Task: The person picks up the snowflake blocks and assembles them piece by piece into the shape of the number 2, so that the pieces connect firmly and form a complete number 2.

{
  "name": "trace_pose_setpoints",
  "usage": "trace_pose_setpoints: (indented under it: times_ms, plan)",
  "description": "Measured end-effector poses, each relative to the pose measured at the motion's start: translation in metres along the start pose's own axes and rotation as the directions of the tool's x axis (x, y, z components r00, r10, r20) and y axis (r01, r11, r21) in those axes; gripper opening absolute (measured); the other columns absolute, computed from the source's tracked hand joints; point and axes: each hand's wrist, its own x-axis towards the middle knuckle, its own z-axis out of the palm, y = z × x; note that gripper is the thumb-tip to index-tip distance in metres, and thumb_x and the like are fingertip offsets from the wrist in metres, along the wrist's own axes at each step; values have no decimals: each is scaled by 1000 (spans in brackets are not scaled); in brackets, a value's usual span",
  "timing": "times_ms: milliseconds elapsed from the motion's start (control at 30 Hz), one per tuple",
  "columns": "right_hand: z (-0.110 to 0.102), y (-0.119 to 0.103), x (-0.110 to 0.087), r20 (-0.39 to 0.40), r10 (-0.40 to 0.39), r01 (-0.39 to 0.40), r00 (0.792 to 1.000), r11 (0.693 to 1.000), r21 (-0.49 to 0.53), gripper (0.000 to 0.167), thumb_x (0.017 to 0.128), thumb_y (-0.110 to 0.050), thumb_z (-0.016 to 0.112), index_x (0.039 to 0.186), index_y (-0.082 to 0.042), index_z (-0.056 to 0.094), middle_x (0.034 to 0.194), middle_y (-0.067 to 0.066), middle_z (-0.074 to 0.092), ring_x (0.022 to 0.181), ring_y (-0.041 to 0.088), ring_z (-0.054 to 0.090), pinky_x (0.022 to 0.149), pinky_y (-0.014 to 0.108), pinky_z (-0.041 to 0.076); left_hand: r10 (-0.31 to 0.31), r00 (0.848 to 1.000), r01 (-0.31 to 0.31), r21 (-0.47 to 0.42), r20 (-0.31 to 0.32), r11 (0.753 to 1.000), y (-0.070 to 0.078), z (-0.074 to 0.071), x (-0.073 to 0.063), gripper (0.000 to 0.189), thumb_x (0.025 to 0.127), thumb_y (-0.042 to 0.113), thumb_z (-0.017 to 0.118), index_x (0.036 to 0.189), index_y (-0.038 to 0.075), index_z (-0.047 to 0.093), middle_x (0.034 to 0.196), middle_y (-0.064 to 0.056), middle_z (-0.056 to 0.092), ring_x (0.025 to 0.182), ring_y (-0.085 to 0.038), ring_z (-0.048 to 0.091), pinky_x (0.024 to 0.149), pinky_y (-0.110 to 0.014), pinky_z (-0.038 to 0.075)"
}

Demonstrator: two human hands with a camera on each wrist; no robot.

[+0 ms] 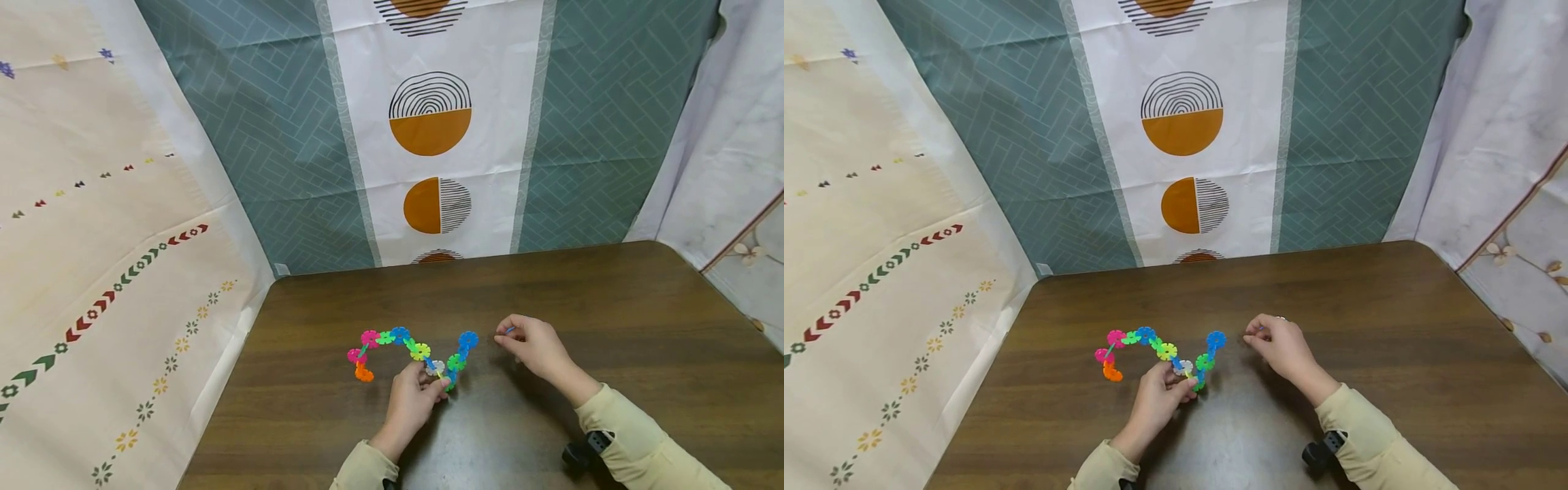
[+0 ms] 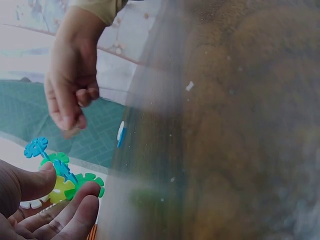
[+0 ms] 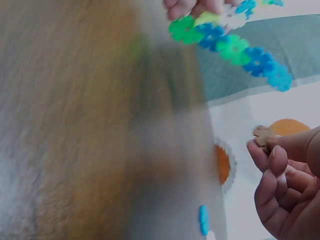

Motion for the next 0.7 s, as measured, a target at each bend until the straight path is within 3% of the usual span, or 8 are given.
trace_pose_setpoints:
  times_ms: [133,267,433,700]
  plan:
    - [-5,-11,-1,2,55,-54,999,991,123,11,93,-14,67,99,-9,59,81,9,73,56,27,62,51,29,51,-3,1000,3,17,1,1000,2,0,0,18,88,11,73,96,2,60,77,-4,72,63,-19,68,53,-24,52]
    - [-6,-21,-2,-19,39,-36,999,988,147,17,94,-14,67,106,-7,58,81,8,73,55,32,61,50,29,50,-5,1000,5,26,-4,1000,2,1,0,19,87,12,73,96,2,60,76,-4,72,63,-18,68,50,-24,51]
    - [-3,-30,-3,-58,-21,30,998,989,146,23,93,-12,67,114,-4,60,79,5,73,51,27,58,48,28,49,-1,1000,2,31,-8,1000,3,2,0,19,87,12,74,95,3,60,73,-6,71,62,-20,67,46,-25,48]
    - [1,-38,-1,-95,-61,72,994,991,117,20,93,-15,67,110,-6,63,71,-6,70,46,14,52,44,27,44,1,1000,-1,46,-8,999,4,3,0,21,86,12,75,95,2,60,74,-6,72,62,-19,68,47,-24,48]
